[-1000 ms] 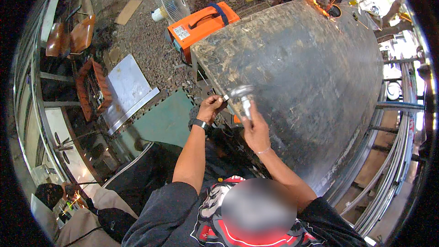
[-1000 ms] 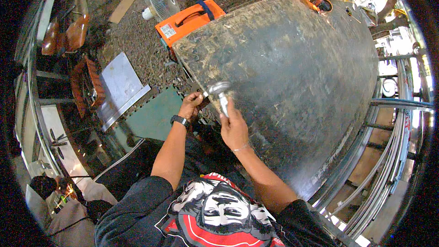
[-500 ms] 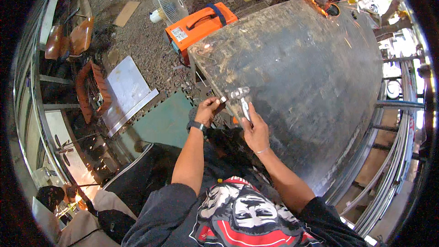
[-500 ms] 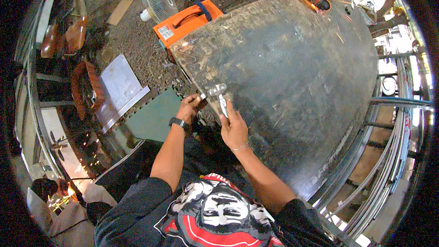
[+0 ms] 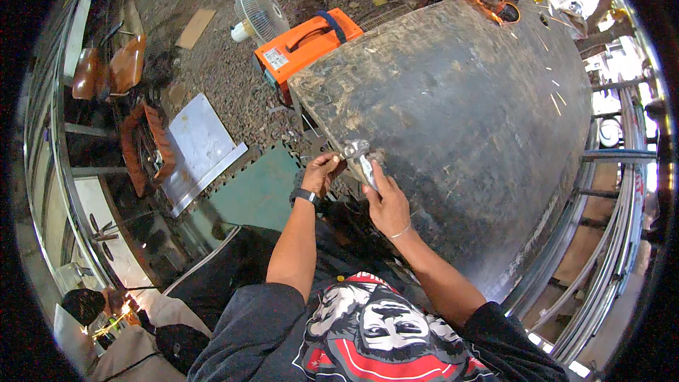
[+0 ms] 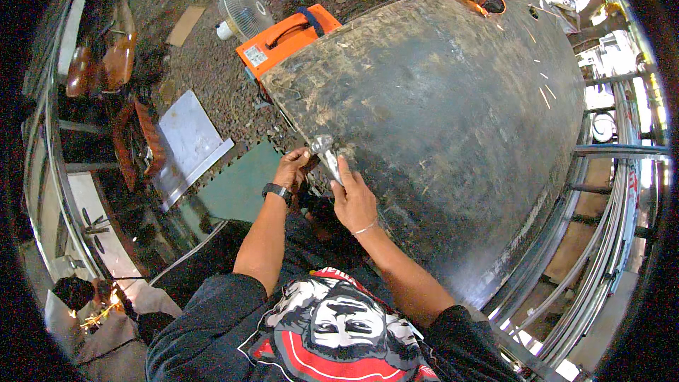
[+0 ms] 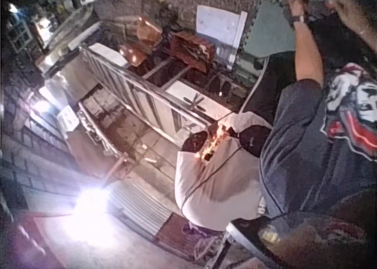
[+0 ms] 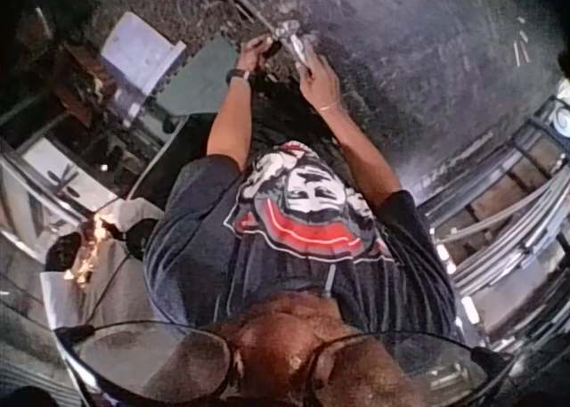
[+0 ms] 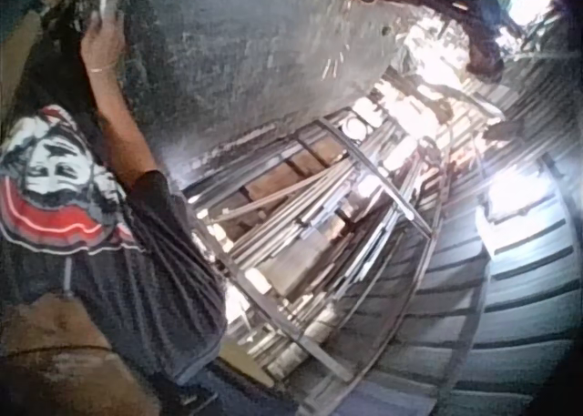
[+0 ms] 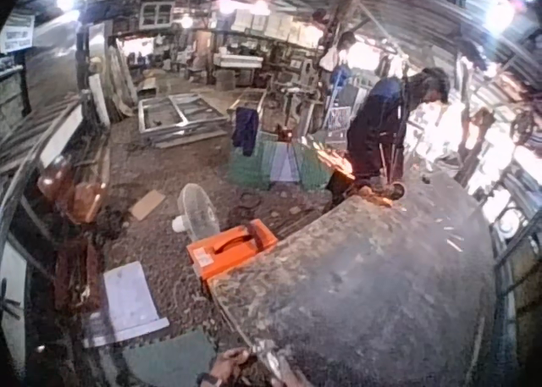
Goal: The person moves through a workshop, picks up a small metal bracket, and uses pliers and a hammer to bend and shape it on a workbench. The person then places the bracket onto a metal frame structure and secures it with a hammer.
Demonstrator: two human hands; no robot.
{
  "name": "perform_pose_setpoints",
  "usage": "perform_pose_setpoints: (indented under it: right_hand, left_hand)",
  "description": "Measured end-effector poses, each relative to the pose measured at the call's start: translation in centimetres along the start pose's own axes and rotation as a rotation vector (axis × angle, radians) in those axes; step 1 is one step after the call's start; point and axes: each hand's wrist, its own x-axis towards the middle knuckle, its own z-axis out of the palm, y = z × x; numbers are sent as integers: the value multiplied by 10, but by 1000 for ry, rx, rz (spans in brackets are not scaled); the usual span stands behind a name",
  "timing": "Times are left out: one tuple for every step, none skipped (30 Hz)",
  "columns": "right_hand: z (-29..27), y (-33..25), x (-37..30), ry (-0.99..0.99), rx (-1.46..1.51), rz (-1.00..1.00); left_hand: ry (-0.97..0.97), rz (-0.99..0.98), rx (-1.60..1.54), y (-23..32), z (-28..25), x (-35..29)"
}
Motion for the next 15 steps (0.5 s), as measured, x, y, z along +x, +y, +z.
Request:
perform_pose_setpoints:
  right_hand:
    - [0,4,0,74,37,-43]
    - [-1,10,1,147,75,-85]
    - [-4,16,1,220,114,-126]
    - [-9,15,2,226,167,-38]
    - [-19,8,4,217,192,19]
    - [-23,14,7,277,104,-17]
    - [-28,27,9,350,19,-37]
    - [-34,41,10,355,-98,65]
    - [-39,56,11,354,-209,156]
    - [-40,78,12,410,-297,121]
    - [-39,100,13,464,-388,92]
    - [-42,118,14,431,-430,105]
    - [-46,131,16,397,-473,116]
    - [-49,132,20,361,-520,122]
    - [-47,130,23,387,-552,102]
  left_hand:
    - [28,-12,21,-2,-3,-3]
    - [45,-14,43,-3,-6,-5]
    - [58,-4,56,-3,-6,-1]
    - [68,9,72,-10,-17,2]
    - [74,37,87,-9,-22,6]
    - [3,157,-23,-14,-24,3]
    - [9,164,-49,-8,-15,-5]
    - [15,169,-67,5,-1,-19]
    - [27,185,-85,17,7,-31]
    - [-4,235,-74,22,10,-38]
    - [31,268,-34,27,11,-46]
    - [91,190,-6,33,19,-61]
    - [154,115,19,39,27,-80]
    - [158,70,95,38,28,-94]
    - [162,24,170,36,28,-110]
